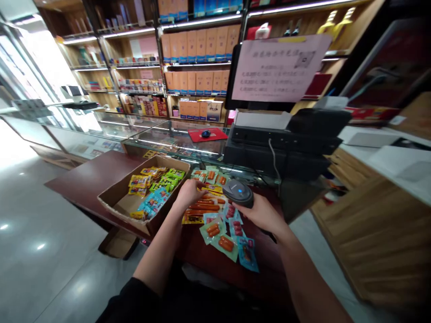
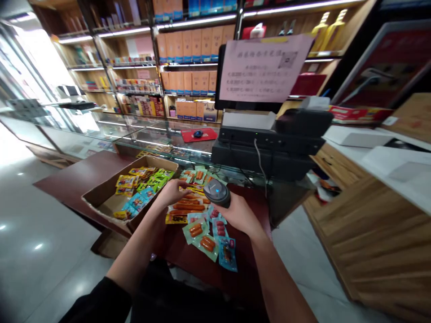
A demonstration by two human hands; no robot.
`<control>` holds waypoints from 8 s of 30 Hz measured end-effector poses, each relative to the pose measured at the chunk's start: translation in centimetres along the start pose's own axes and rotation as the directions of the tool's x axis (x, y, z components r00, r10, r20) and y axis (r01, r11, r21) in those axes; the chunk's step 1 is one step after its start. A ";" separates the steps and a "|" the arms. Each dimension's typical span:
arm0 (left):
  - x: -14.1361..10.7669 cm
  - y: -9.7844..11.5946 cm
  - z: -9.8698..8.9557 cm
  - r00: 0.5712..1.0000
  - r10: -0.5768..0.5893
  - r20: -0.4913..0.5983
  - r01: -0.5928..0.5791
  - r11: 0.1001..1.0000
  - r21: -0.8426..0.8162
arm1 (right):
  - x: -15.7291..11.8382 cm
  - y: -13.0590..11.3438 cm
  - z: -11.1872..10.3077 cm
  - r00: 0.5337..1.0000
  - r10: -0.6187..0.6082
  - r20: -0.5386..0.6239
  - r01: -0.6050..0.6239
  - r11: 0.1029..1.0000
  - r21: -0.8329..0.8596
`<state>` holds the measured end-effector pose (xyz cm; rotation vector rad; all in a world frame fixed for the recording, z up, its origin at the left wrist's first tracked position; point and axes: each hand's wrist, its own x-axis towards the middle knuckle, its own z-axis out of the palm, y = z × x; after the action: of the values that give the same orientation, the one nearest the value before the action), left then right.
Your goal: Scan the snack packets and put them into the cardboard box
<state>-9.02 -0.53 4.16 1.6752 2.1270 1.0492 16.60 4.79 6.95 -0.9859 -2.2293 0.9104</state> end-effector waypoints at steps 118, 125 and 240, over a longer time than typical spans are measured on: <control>-2.6 7.1 10.9 0.838 0.261 0.479 -0.296 0.955 -0.003 | -6.5 4.1 -4.4 0.984 0.153 -0.093 -0.159 0.986 -0.053; -5.0 7.4 11.1 0.663 0.300 0.686 -0.379 0.925 -0.038 | -6.8 4.1 -4.4 0.978 0.191 -0.083 -0.194 0.980 -0.032; -3.7 5.6 10.5 0.982 -0.007 0.189 0.081 0.919 -0.386 | -6.9 5.5 -3.6 0.990 0.139 -0.012 -0.139 0.990 0.026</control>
<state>2.45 0.58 -0.52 1.4602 1.6926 1.1646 25.45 3.47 3.76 -1.1444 -2.1540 0.9864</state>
